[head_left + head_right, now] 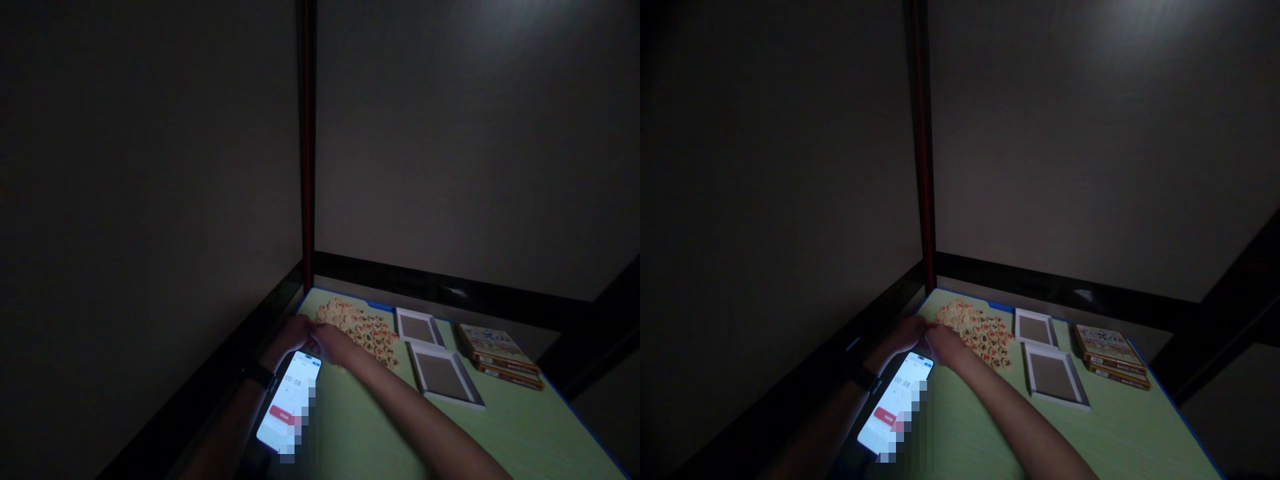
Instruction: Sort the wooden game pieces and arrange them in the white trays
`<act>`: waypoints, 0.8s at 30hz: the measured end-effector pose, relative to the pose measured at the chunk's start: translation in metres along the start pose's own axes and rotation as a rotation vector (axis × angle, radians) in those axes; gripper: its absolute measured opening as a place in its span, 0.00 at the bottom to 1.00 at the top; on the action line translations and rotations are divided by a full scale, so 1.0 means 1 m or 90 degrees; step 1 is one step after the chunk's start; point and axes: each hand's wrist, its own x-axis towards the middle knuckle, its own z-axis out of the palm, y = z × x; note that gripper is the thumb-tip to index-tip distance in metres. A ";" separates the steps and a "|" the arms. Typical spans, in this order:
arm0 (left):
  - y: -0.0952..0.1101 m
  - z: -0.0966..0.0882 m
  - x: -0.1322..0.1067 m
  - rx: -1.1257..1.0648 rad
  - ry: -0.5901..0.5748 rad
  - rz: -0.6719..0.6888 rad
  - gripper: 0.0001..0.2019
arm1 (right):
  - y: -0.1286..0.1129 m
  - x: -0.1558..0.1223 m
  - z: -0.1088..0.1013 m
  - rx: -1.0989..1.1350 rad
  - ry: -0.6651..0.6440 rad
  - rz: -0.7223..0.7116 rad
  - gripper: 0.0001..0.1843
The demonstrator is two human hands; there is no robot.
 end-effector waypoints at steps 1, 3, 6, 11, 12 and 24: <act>0.000 0.000 0.000 -0.005 -0.004 0.002 0.14 | 0.000 -0.001 -0.001 -0.009 -0.001 -0.001 0.15; 0.000 0.000 -0.001 -0.013 -0.013 0.004 0.15 | 0.000 -0.002 -0.002 -0.023 -0.001 -0.001 0.15; 0.000 -0.001 -0.002 -0.017 -0.020 0.008 0.13 | 0.000 -0.003 -0.002 -0.031 0.005 0.007 0.16; 0.000 -0.003 -0.005 -0.013 -0.015 0.011 0.09 | 0.010 0.000 -0.007 0.020 0.030 -0.001 0.13; 0.000 -0.003 -0.006 -0.013 -0.011 0.007 0.08 | 0.015 0.002 -0.009 0.036 0.037 -0.002 0.11; -0.008 -0.001 -0.001 0.042 0.101 -0.034 0.12 | 0.040 0.029 -0.024 0.110 0.095 0.047 0.11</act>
